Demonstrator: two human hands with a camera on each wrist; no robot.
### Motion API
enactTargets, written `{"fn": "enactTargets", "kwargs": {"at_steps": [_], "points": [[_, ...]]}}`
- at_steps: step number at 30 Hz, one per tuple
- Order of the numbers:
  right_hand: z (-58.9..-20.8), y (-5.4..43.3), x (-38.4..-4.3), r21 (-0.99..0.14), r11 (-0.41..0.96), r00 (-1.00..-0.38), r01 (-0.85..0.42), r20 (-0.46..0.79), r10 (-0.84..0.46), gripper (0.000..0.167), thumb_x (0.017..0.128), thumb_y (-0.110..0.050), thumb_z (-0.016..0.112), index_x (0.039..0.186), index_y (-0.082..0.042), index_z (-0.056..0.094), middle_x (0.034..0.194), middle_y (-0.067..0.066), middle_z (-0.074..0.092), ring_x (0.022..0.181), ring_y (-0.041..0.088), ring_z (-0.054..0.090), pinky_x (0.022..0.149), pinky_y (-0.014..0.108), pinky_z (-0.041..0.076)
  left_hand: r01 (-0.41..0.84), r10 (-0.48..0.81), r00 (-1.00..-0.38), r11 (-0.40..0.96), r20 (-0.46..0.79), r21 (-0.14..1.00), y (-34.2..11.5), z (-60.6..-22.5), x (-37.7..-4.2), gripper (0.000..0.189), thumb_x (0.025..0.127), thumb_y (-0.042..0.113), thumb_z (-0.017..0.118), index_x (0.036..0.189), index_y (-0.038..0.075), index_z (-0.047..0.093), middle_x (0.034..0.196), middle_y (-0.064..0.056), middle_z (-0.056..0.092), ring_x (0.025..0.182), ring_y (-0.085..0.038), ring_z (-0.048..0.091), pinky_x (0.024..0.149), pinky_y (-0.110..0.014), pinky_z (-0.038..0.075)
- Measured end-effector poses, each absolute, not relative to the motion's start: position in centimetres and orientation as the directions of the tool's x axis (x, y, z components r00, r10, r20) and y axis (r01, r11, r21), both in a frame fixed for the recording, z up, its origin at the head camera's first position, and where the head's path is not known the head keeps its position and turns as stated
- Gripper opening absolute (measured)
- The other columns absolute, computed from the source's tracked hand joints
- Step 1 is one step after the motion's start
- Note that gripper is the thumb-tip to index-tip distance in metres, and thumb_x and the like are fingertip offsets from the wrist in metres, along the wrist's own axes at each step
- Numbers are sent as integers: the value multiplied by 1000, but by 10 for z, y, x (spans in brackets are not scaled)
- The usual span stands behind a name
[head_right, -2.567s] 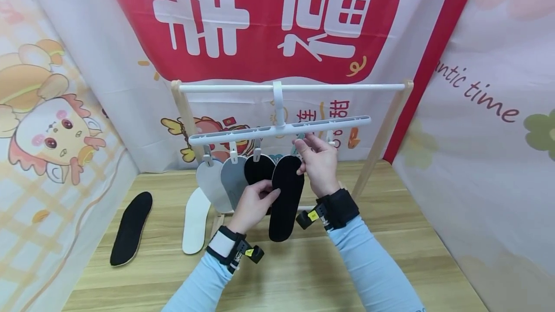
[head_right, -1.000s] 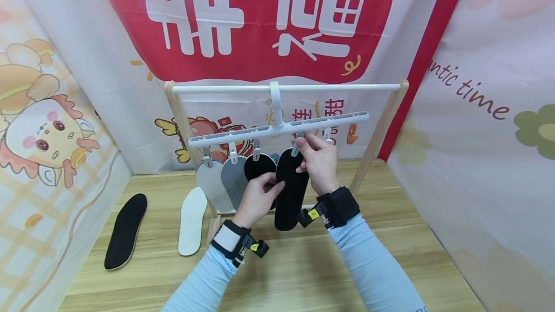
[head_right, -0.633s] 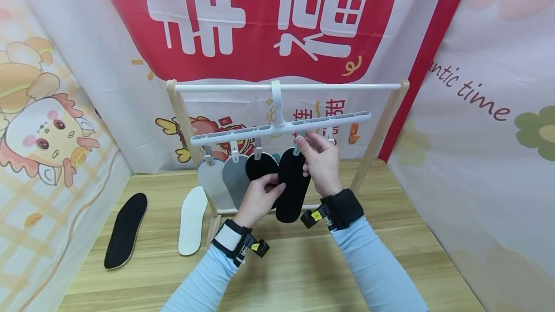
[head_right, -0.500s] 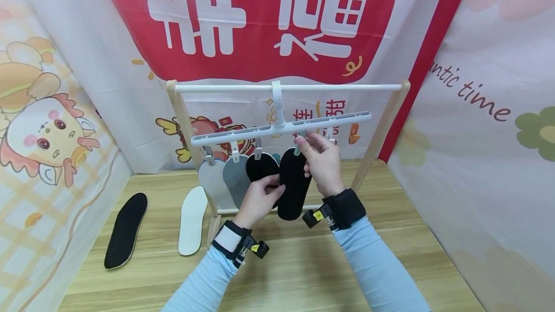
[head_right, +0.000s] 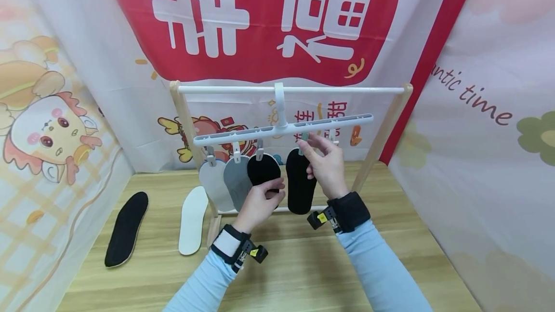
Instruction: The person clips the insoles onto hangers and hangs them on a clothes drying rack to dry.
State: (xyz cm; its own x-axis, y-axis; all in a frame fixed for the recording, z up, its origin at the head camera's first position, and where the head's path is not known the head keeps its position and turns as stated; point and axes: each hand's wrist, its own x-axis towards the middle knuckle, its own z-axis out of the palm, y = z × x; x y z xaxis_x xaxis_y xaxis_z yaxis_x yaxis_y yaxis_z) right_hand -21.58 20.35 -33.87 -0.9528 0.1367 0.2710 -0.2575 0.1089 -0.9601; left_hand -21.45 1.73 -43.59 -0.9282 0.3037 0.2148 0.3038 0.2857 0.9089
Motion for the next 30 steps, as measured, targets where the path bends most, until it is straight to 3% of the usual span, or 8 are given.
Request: {"fn": "enactTargets", "kwargs": {"at_steps": [12, 22, 30], "points": [[-344, 209, -208, -909, 237, -914, -342, 381, 142, 47, 96, -38, 64, 138, -16, 60, 128, 10, 63, 48, 13, 53, 47, 30, 54, 337, 318, -917, 290, 243, 896, -4, -446, -196, 38, 96, 8, 63, 134, 4, 61, 118, -10, 67, 98, -19, 66, 83, -29, 54], [-345, 217, -196, -862, 272, -869, -427, 475, 139, 39, 98, -27, 64, 132, -9, 63, 121, 10, 67, 46, 16, 55, 45, 29, 53, 335, 297, -921, 269, 253, 903, -37, -460, -189, 36, 95, 4, 64, 131, -2, 61, 114, -14, 68, 99, -23, 67, 83, -29, 55], [-345, 226, -182, -841, 278, -850, -464, 511, 128, 34, 99, -19, 62, 130, -7, 64, 122, 12, 67, 47, 18, 58, 46, 29, 54, 307, 225, -943, 295, 247, 905, -70, -462, -181, 35, 94, 5, 66, 129, 2, 63, 116, -13, 68, 99, -23, 67, 83, -30, 56]]}}
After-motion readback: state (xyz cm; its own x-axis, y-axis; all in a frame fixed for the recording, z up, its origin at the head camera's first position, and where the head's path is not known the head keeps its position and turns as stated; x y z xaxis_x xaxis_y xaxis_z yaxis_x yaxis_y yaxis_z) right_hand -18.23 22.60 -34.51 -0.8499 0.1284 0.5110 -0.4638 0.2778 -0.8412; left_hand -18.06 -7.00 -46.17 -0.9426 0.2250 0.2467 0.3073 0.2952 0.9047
